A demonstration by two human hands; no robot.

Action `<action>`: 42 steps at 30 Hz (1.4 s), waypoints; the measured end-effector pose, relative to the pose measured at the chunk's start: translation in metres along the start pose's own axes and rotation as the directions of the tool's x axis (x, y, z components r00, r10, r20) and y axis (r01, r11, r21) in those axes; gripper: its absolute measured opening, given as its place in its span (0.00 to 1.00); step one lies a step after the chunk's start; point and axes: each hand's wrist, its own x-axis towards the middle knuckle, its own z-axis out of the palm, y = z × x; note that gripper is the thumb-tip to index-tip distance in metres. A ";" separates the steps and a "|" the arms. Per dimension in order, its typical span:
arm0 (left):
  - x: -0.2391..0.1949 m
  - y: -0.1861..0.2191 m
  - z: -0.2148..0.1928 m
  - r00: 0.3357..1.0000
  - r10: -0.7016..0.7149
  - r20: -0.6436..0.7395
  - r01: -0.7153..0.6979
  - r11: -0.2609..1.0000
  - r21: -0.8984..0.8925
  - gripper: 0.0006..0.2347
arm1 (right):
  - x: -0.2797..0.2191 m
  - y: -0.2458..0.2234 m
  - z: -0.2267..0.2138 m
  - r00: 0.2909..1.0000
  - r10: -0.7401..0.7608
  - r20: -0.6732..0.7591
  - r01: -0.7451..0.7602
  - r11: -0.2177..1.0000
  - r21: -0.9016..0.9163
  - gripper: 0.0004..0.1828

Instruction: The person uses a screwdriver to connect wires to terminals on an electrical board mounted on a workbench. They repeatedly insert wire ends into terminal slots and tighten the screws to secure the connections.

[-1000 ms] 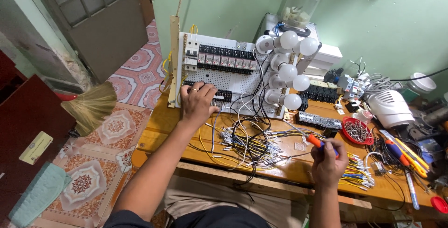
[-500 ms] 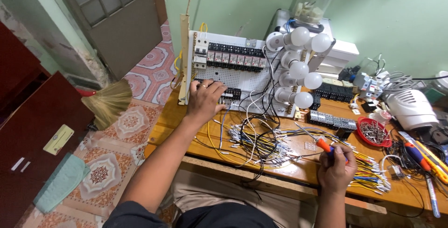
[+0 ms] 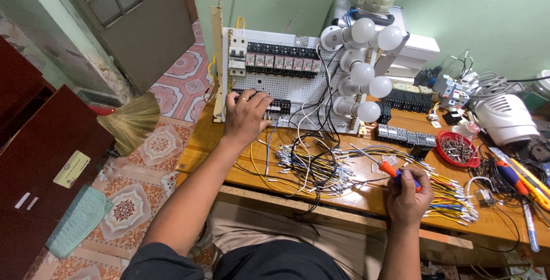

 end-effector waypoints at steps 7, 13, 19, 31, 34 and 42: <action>0.010 0.004 -0.023 0.970 -0.072 0.234 0.109 0.983 -0.147 0.29 | -0.002 0.000 -0.003 0.999 -0.007 0.037 0.009 0.999 -0.044 0.05; 0.002 0.037 -0.033 0.985 -0.169 -0.046 0.130 0.879 -0.459 0.14 | -0.001 -0.005 0.005 1.000 0.010 0.030 -0.007 0.996 -0.087 0.06; -0.028 0.083 -0.078 0.960 -0.276 -0.036 0.088 0.423 -0.902 0.08 | 0.002 0.002 0.008 0.987 -0.158 0.030 0.158 0.987 0.019 0.09; -0.096 0.041 -0.107 0.907 -0.415 -0.074 0.195 0.569 -0.799 0.06 | 0.004 0.013 -0.001 0.987 -0.156 0.034 0.155 0.987 0.040 0.09; -0.105 0.034 -0.100 0.904 -0.421 -0.076 0.215 0.600 -0.771 0.05 | 0.005 0.019 -0.004 0.988 -0.153 0.029 0.151 0.988 0.044 0.08; -0.112 0.032 -0.055 0.928 -0.302 -0.217 0.073 0.721 -0.689 0.08 | 0.005 0.017 -0.001 0.987 -0.159 0.032 0.158 0.987 0.024 0.09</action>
